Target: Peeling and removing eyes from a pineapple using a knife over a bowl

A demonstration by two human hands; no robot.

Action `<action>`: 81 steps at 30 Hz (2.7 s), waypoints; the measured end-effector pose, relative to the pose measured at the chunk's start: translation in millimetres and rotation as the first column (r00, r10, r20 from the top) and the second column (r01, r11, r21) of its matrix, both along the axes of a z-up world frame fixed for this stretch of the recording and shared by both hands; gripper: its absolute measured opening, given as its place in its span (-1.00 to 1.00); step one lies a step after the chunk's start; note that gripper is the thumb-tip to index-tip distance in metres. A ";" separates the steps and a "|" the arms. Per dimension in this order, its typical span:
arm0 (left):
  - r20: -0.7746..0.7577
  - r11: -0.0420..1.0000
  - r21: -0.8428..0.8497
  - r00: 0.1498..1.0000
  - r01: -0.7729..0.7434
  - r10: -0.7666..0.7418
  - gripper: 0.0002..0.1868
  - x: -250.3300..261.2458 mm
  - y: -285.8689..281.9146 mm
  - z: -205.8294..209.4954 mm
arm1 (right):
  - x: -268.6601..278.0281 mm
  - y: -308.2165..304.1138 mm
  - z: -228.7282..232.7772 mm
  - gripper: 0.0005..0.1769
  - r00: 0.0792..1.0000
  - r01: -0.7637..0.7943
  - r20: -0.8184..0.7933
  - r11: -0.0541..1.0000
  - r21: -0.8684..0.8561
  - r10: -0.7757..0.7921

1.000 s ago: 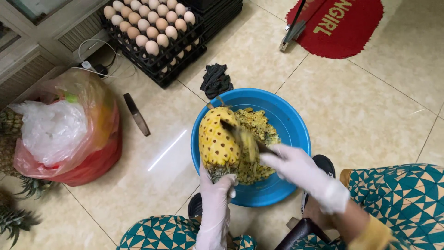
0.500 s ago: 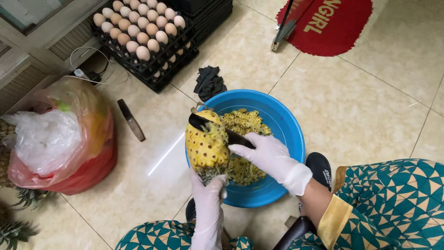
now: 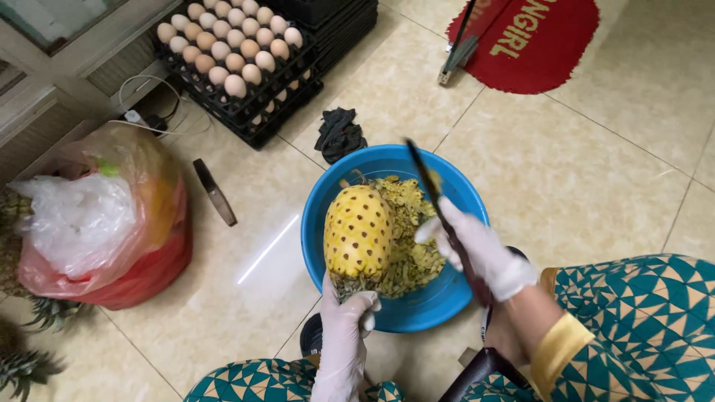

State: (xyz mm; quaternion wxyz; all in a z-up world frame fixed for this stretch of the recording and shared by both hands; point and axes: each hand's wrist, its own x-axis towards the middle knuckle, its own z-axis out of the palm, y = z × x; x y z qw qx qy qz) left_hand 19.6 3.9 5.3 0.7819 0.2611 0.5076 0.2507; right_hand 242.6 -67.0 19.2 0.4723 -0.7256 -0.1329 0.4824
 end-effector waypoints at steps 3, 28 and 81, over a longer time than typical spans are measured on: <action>0.099 1.000 -0.017 0.995 -0.020 0.022 -0.35 -6.0 3.8 -2.9 | -21.6 -29.8 -49.7 -0.07 0.980 -0.173 -0.172 0.848 -0.501 0.098; 0.071 0.995 0.021 0.993 -0.096 0.094 -0.51 -8.5 2.4 -9.2 | -39.2 50.0 45.5 -0.46 0.923 -0.231 0.215 0.907 -0.351 0.318; 0.056 0.991 0.132 0.998 0.027 -0.035 0.10 -10.8 9.3 11.5 | -13.1 5.1 79.7 -0.46 0.733 -0.290 0.348 0.731 -0.618 0.585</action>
